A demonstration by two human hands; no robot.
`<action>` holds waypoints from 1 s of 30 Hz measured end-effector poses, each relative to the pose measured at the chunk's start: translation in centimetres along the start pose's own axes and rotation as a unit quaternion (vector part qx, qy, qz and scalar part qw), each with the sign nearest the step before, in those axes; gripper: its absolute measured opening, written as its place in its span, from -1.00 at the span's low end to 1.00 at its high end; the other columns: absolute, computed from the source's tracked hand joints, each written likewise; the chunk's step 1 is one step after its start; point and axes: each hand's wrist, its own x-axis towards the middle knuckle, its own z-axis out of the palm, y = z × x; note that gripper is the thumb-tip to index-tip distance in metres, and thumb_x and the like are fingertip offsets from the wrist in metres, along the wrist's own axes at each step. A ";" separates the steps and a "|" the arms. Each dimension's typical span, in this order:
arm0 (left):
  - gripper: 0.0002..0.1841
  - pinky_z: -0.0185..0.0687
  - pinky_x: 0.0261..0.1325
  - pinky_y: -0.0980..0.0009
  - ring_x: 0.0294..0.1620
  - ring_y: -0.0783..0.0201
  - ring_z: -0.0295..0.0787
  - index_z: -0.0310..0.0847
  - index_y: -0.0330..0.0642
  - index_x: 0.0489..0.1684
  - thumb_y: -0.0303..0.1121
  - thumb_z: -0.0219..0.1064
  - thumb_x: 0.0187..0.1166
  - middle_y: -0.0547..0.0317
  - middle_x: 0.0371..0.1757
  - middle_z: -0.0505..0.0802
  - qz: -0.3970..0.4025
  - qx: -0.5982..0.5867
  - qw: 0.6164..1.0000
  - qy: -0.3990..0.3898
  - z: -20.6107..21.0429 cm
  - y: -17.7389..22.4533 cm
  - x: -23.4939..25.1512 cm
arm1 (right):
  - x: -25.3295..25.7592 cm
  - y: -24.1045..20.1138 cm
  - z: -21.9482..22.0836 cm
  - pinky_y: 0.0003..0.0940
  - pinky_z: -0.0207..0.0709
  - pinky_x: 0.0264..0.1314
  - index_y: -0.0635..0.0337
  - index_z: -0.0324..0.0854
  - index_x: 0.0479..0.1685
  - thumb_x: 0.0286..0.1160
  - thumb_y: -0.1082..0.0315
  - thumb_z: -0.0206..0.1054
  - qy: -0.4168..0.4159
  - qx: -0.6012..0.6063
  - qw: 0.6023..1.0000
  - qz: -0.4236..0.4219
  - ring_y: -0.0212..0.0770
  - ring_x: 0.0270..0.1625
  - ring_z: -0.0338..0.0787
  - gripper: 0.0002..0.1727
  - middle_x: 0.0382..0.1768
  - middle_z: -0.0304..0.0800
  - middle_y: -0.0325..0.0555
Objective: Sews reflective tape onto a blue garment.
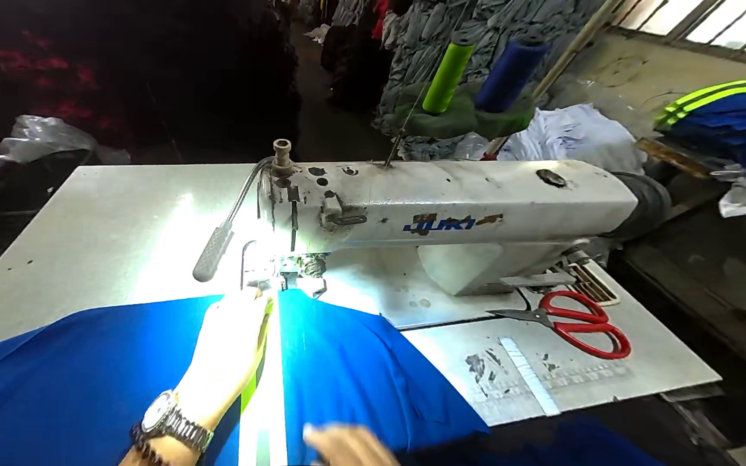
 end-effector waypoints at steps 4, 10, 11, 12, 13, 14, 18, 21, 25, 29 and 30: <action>-0.54 0.58 0.36 -0.16 0.40 -0.05 0.71 0.75 -0.04 0.34 -0.12 0.04 0.67 0.06 0.30 0.82 -0.016 -0.040 0.998 -0.043 -0.5 0.2 -1.1 | 4.4 4.3 -0.2 0.27 0.10 0.78 0.09 0.44 0.71 0.69 -0.17 0.10 0.029 -0.164 0.986 0.005 0.17 0.79 0.33 -0.28 0.74 0.37 0.10; -0.54 0.44 0.52 -0.12 0.50 0.00 0.64 0.69 0.00 0.44 -0.15 0.05 0.69 0.10 0.39 0.78 -0.046 -0.054 0.995 -0.073 -0.4 0.9 -0.7 | 4.6 7.2 -1.3 0.27 0.01 0.82 -0.05 0.37 0.77 0.69 -0.37 -0.14 -0.002 -0.209 0.978 -0.022 0.11 0.84 0.23 -0.17 0.80 0.28 -0.08; -0.54 0.43 0.52 -0.13 0.50 0.00 0.63 0.68 0.00 0.46 -0.16 0.05 0.69 0.10 0.40 0.78 -0.048 -0.053 0.995 -0.072 -0.4 1.0 -0.6 | 4.7 7.3 -1.3 0.27 0.02 0.81 -0.06 0.37 0.77 0.70 -0.37 -0.15 -0.001 -0.210 0.978 -0.023 0.11 0.84 0.24 -0.17 0.80 0.28 -0.07; -0.54 0.44 0.51 -0.13 0.50 0.01 0.64 0.68 0.01 0.46 -0.15 0.04 0.69 0.11 0.40 0.78 -0.049 -0.052 0.995 -0.069 -0.3 1.1 -0.6 | 4.7 7.3 -1.3 0.26 0.03 0.81 -0.06 0.38 0.76 0.70 -0.37 -0.15 0.000 -0.210 0.978 -0.023 0.11 0.83 0.24 -0.18 0.80 0.29 -0.07; -0.53 0.45 0.50 -0.13 0.49 0.02 0.65 0.69 0.03 0.45 -0.13 0.02 0.70 0.13 0.39 0.79 -0.047 -0.049 0.996 -0.062 -0.1 1.0 -0.7 | 4.7 7.3 -1.4 0.26 0.02 0.82 -0.06 0.38 0.76 0.70 -0.37 -0.14 -0.003 -0.209 0.978 -0.022 0.11 0.84 0.23 -0.18 0.80 0.28 -0.07; -0.53 0.46 0.50 -0.13 0.49 0.03 0.65 0.69 0.05 0.45 -0.12 0.00 0.71 0.14 0.38 0.79 -0.046 -0.047 0.996 -0.056 0.0 1.0 -0.7 | 4.8 7.3 -1.4 0.25 0.01 0.82 -0.06 0.38 0.77 0.70 -0.37 -0.13 -0.005 -0.208 0.978 -0.021 0.11 0.84 0.23 -0.18 0.80 0.28 -0.07; -0.53 0.44 0.48 -0.15 0.49 0.01 0.63 0.68 0.08 0.47 -0.11 0.01 0.71 0.13 0.38 0.78 -0.049 -0.045 0.996 -0.058 0.2 0.8 -0.5 | 4.9 7.5 -1.3 0.22 0.02 0.83 -0.08 0.38 0.77 0.69 -0.36 -0.12 0.003 -0.214 0.977 -0.023 0.07 0.84 0.24 -0.19 0.80 0.30 -0.11; -0.54 0.49 0.45 -0.11 0.45 0.05 0.67 0.71 0.08 0.41 -0.12 0.00 0.70 0.16 0.36 0.80 -0.043 -0.041 0.997 -0.040 0.6 0.7 -0.6 | 5.1 7.6 -1.4 0.21 0.02 0.83 -0.09 0.38 0.77 0.70 -0.37 -0.15 0.000 -0.215 0.976 -0.026 0.07 0.84 0.23 -0.18 0.80 0.30 -0.11; -0.53 0.48 0.47 -0.12 0.46 0.03 0.67 0.71 0.06 0.41 -0.13 -0.01 0.69 0.13 0.36 0.80 -0.042 -0.043 0.997 -0.043 0.4 0.8 -0.5 | 5.1 7.6 -1.7 0.23 -0.02 0.84 -0.08 0.36 0.78 0.70 -0.36 -0.10 -0.009 -0.205 0.979 -0.022 0.08 0.85 0.20 -0.19 0.81 0.27 -0.10; -0.50 0.46 0.48 -0.10 0.46 0.04 0.67 0.69 0.04 0.44 -0.10 -0.03 0.68 0.14 0.36 0.79 -0.045 -0.044 0.997 -0.047 0.2 0.9 -0.4 | 5.1 7.6 -1.8 0.22 -0.02 0.84 -0.08 0.36 0.78 0.69 -0.37 -0.10 -0.012 -0.205 0.978 -0.024 0.08 0.85 0.21 -0.19 0.80 0.28 -0.09; -0.49 0.46 0.48 -0.10 0.46 0.05 0.66 0.69 0.05 0.45 -0.09 -0.05 0.68 0.14 0.37 0.79 -0.047 -0.043 0.997 -0.048 0.3 0.9 -0.4 | 5.1 7.6 -1.8 0.22 -0.02 0.84 -0.08 0.36 0.78 0.69 -0.37 -0.11 -0.013 -0.205 0.978 -0.025 0.08 0.85 0.21 -0.19 0.81 0.27 -0.08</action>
